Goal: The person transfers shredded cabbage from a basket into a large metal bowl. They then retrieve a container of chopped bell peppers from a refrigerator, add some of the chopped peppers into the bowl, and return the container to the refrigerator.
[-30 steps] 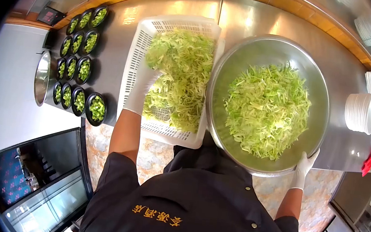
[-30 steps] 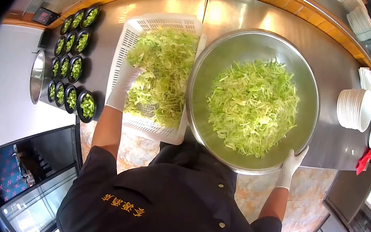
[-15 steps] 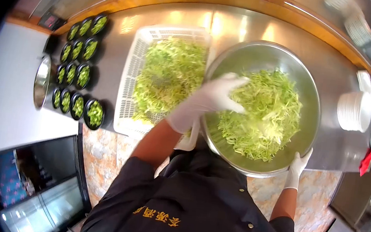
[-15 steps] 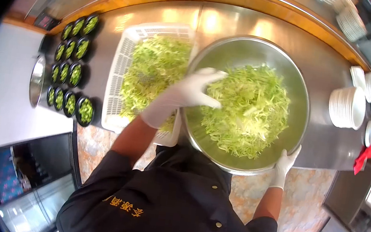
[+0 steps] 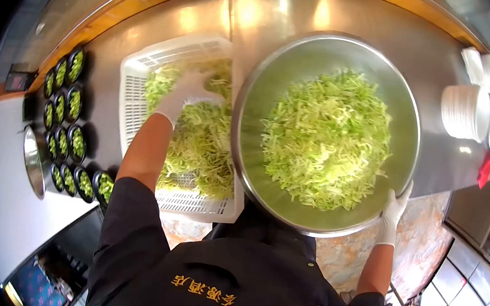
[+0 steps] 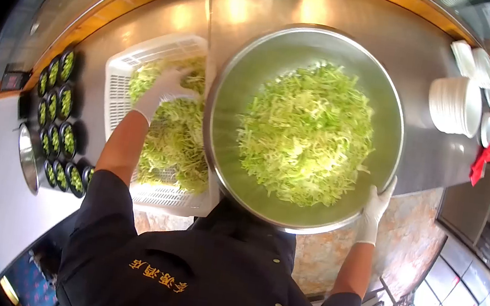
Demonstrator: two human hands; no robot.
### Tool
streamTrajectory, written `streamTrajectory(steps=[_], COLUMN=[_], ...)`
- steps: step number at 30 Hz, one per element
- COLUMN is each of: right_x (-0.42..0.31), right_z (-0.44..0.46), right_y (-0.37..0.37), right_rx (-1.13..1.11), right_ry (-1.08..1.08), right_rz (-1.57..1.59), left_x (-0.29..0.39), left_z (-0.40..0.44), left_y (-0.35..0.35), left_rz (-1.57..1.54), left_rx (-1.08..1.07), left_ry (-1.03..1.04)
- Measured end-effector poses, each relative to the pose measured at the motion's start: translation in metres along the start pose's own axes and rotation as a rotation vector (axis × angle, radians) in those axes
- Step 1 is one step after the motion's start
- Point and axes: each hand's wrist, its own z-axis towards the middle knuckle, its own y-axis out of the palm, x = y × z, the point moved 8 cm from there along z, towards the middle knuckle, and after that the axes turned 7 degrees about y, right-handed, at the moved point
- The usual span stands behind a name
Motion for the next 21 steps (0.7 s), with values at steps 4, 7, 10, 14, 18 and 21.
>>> streamTrajectory(steps=[4,7,10,14,18,21], right_x=[0.005,0.004,0.011,0.010,0.011,0.013], right_z=[0.007,0.004,0.009,0.007,0.006,0.005], right_y=[0.000,-0.001,-0.002,-0.004,-0.002,-0.004], right_rx=[-0.016,0.013,0.003,0.025,-0.036,-0.047], right_ry=[-0.043,0.005,0.008,-0.014,-0.011,-0.026], right_rz=[0.015,-0.041,-0.009,-0.043,0.059,0.117], left_x=[0.016,0.025,0.012,0.014,0.009,0.006], left_z=[-0.045,-0.050,-0.040,-0.044,-0.060,-0.089], left_y=[0.042,0.044,0.054,0.063,0.079,0.086], left_rz=[0.130,0.157,0.144,0.118,0.038,-0.175], left_rx=[-0.143,-0.084,-0.066,0.055,0.107,0.241], left_ry=[-0.058,-0.074,-0.073,-0.094,-0.126,-0.083])
